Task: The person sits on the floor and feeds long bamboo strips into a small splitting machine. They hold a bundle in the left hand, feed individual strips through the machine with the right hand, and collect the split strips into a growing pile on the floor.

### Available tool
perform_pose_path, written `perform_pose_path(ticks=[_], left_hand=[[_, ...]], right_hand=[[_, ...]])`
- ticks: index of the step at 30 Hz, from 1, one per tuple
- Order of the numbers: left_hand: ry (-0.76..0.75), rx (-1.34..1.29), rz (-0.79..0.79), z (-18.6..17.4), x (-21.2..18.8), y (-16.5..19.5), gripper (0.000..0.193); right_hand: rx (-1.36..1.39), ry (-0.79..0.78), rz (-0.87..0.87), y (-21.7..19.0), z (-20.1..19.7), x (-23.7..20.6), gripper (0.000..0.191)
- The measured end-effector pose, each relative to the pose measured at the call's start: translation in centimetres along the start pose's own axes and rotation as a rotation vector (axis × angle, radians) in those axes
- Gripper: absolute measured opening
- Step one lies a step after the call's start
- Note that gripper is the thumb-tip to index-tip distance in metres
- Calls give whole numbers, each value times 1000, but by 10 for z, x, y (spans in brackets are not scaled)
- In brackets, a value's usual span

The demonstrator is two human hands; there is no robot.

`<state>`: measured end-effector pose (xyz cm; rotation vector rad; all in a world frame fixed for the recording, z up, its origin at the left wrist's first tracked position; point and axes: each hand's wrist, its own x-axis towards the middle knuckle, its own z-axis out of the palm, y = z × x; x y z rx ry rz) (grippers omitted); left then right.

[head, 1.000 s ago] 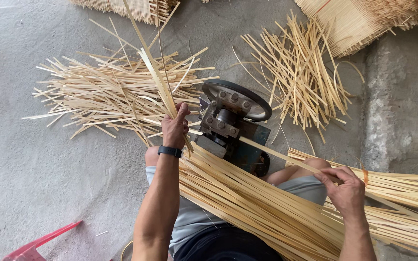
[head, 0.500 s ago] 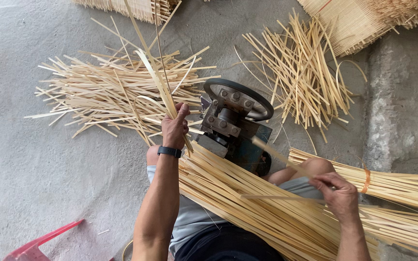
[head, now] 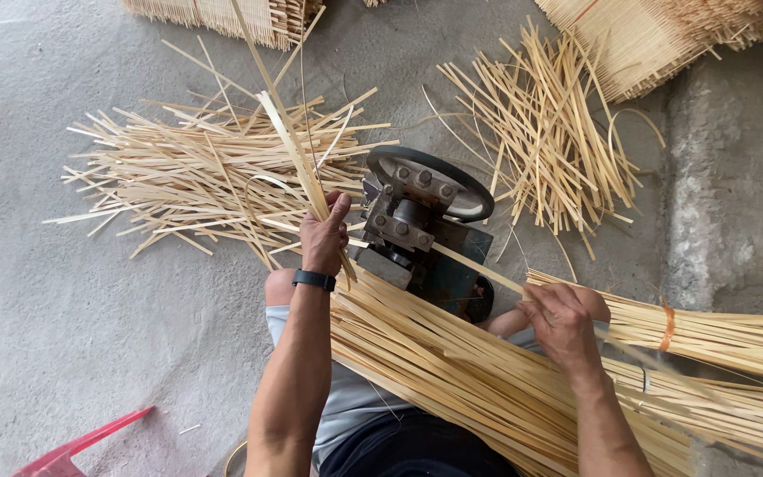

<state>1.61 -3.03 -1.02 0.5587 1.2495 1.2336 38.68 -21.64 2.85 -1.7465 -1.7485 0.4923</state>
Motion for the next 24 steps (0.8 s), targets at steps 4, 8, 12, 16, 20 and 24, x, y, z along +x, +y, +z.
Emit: perform_pose_path(ticks=[4,8,12,16,20,24], left_hand=[[1,-13,4,1,1,0,46],[4,-6,-3,2,-2,2,45],[-6,-10,0,5,-5,2,43],[-1,10,-11,6,-7,6,43],[8,13,-3,0,-10,12,43],[14,26,0,-5,-10,14,42]], right_hand=[[-282,153,-221,-4,-6,-17,39],[-287,151,-197,11,-23,-54,41],[-111,210,225,23,-19,-104,52],[65,242,113,22,3,-129,54],[311,122,25,12,-5,-155,53],[158,69,13,6,-16,-153,50]])
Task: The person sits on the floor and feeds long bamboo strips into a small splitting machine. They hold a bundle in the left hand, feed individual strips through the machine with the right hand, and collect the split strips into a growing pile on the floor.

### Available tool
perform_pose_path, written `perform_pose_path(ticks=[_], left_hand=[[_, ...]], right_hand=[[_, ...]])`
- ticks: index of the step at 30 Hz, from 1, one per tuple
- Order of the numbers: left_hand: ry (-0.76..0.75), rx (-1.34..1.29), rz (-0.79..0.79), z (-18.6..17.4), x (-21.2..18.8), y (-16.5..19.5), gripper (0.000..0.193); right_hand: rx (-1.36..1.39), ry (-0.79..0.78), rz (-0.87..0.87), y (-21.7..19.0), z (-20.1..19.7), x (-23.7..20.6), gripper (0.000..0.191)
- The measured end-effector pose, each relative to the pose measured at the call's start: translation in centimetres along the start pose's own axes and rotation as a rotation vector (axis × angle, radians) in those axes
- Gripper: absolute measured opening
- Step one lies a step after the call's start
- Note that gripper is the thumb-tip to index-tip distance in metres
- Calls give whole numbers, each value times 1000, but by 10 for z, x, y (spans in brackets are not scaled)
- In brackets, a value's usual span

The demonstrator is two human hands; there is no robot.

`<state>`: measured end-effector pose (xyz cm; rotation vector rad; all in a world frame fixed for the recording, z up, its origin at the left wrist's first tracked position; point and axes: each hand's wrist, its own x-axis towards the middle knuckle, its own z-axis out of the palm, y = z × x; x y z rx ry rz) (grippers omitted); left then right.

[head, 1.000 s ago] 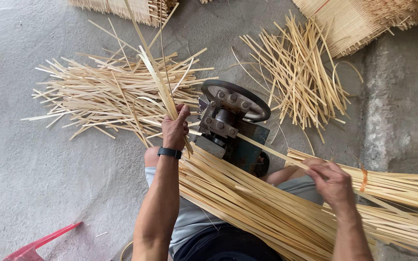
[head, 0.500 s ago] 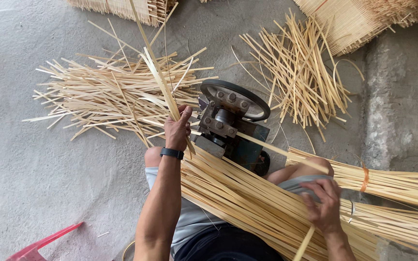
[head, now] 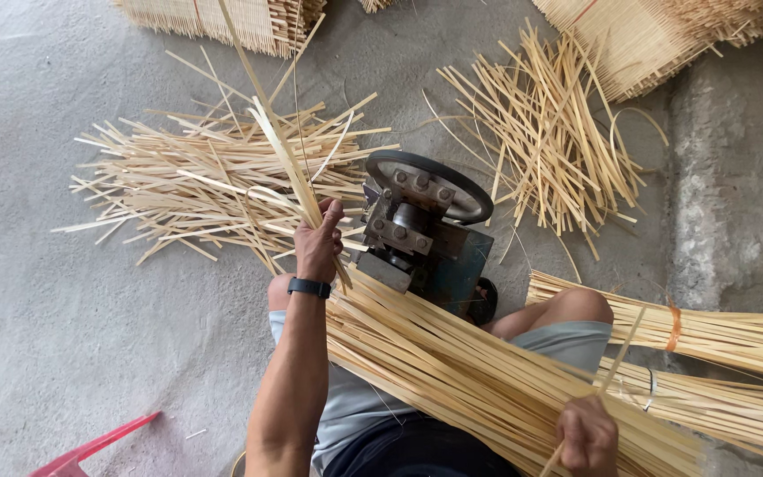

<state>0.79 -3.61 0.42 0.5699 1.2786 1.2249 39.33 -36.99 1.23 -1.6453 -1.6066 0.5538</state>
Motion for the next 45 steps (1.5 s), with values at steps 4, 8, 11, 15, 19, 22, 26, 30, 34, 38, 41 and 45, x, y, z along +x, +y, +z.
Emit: perform_pose_path(ticks=[4,8,11,15,19,22,26,30,34,38,41,45], left_hand=[[-4,-8,-32,4,3,-5,42],[-5,-39,-33,8,3,-7,42],[-14,-46,-22,5,2,-5,43],[-16,-30,-17,-3,1,-3,42],[-6,-18,0,-8,-1,-2,43],[-7,-13,7,-7,-1,-2,43],[-1,-25,-9,-4,1,-4,42],[-27,-48,-11,3,2,-8,41],[-42,-35,-1,7,3,-9,39],[-40,-29,-5,6,3,-9,40],[-29,-28,-10,4,3,-11,41],[-20,-36,-17,2,5,-11,43]], right_hand=[[-394,58,-61,-5,2,58,35],[-248,64,-125,-21,10,132,25],[-278,24,-232,-37,20,167,21],[-287,7,-213,-41,41,198,21],[-378,-72,22,-31,52,203,18],[-432,-152,-53,-26,61,203,15],[-358,-14,-231,-34,79,205,17],[-273,-41,-268,-55,94,214,20],[-129,-109,-297,-71,89,210,24],[-303,33,-459,-67,80,184,20],[-305,-85,-313,-53,74,154,19],[-350,-379,50,-22,61,136,18]])
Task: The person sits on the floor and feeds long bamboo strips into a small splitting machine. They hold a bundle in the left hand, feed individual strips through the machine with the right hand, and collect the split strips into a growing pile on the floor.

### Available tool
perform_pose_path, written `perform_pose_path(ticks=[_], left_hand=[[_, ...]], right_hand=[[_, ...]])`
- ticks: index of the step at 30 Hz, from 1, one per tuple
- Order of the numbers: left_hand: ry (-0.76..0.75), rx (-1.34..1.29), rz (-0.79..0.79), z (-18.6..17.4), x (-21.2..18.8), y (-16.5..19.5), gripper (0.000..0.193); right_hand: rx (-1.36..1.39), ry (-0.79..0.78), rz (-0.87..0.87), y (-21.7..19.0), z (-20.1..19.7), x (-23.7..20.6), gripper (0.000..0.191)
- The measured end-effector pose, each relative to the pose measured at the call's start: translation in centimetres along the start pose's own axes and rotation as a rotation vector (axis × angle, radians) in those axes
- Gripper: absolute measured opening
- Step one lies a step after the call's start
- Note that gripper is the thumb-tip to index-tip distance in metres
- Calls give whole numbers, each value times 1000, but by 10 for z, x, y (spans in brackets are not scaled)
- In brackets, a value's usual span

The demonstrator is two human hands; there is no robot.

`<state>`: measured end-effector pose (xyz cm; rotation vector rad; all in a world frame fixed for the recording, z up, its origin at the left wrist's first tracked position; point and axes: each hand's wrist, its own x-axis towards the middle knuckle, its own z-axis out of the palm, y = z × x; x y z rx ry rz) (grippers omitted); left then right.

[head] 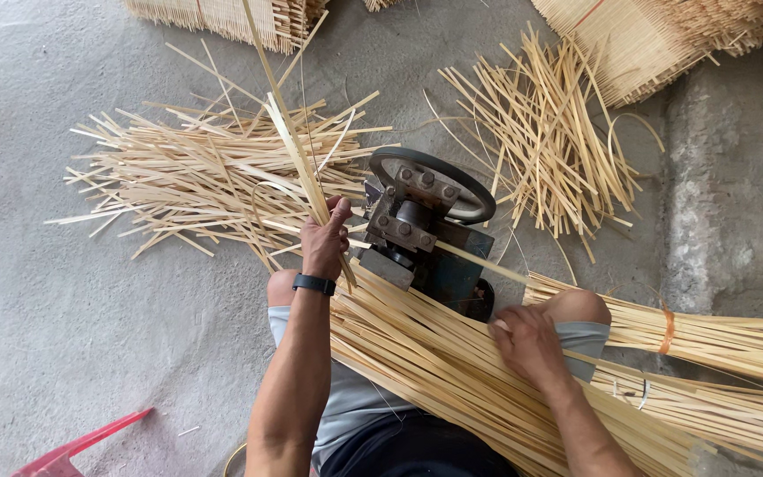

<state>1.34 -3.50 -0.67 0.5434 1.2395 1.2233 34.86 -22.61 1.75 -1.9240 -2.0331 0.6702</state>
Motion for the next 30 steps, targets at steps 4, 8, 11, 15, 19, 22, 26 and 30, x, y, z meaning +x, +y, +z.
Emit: perform_pose_path(ticks=[4,8,11,15,19,22,26,30], left_hand=[[3,1,-6,1,0,-1,45],[-12,-7,5,1,0,-2,46],[-16,-10,-1,-2,-1,0,45],[-2,-1,-2,-3,-1,2,44],[-1,3,12,-3,-2,3,42],[2,14,29,-6,-3,6,42],[16,12,20,-6,-1,6,44],[18,13,44,3,2,0,49]], right_hand=[[112,-144,241,29,3,-15,19],[-78,-24,133,54,-15,-23,25],[-105,27,253,70,-48,-36,28],[-100,238,292,86,-79,-47,28],[-25,328,236,105,-81,-52,26],[-97,345,370,120,-92,-61,27],[-258,390,344,114,-89,-60,27],[-151,338,258,77,-56,-34,29]])
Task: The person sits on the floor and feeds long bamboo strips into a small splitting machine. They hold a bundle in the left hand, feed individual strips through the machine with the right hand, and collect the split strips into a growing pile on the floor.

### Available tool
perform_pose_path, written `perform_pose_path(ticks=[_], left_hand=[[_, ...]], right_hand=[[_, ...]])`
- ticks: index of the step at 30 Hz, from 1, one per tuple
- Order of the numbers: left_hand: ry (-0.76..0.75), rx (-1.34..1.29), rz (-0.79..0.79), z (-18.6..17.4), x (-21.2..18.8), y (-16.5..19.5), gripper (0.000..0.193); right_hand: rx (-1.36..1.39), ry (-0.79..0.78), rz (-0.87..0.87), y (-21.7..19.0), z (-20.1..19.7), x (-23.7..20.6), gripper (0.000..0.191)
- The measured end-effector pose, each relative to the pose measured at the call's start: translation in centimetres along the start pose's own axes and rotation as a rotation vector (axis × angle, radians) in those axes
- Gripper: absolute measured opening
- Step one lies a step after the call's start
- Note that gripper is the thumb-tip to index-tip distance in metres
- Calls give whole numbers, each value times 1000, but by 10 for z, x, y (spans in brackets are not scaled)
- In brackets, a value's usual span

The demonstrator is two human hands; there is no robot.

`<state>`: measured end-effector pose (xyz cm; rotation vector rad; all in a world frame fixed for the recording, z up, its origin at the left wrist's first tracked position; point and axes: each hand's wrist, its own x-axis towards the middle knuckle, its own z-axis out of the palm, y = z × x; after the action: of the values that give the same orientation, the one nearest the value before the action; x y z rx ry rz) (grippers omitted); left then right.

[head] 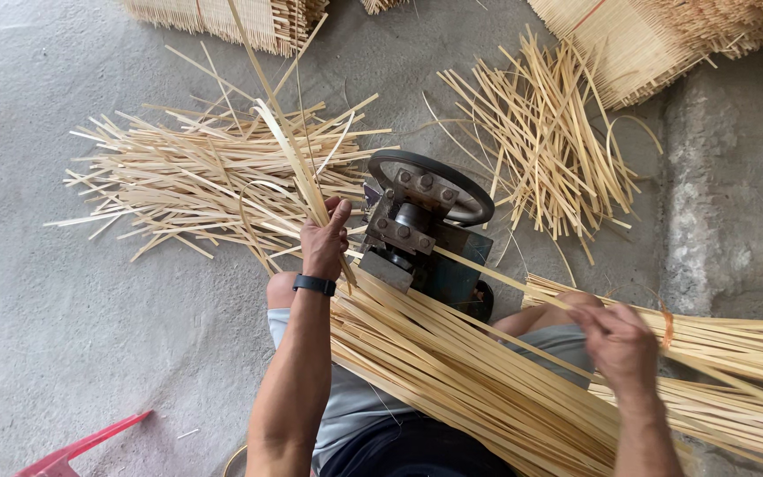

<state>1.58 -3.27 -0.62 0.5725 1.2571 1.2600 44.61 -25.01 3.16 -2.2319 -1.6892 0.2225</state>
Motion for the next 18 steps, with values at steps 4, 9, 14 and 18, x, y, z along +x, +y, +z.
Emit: perform_pose_path(ticks=[4,9,14,18], left_hand=[[2,10,-7,4,2,0,46],[8,66,-12,8,3,9,35],[-69,29,-19,13,4,18,35],[-56,38,14,17,6,19,39]], right_hand=[[92,111,-249,-36,17,12,32],[118,-19,-201,-46,16,26,30],[13,-356,8,-52,35,22,35],[254,-672,115,-52,57,1,33]])
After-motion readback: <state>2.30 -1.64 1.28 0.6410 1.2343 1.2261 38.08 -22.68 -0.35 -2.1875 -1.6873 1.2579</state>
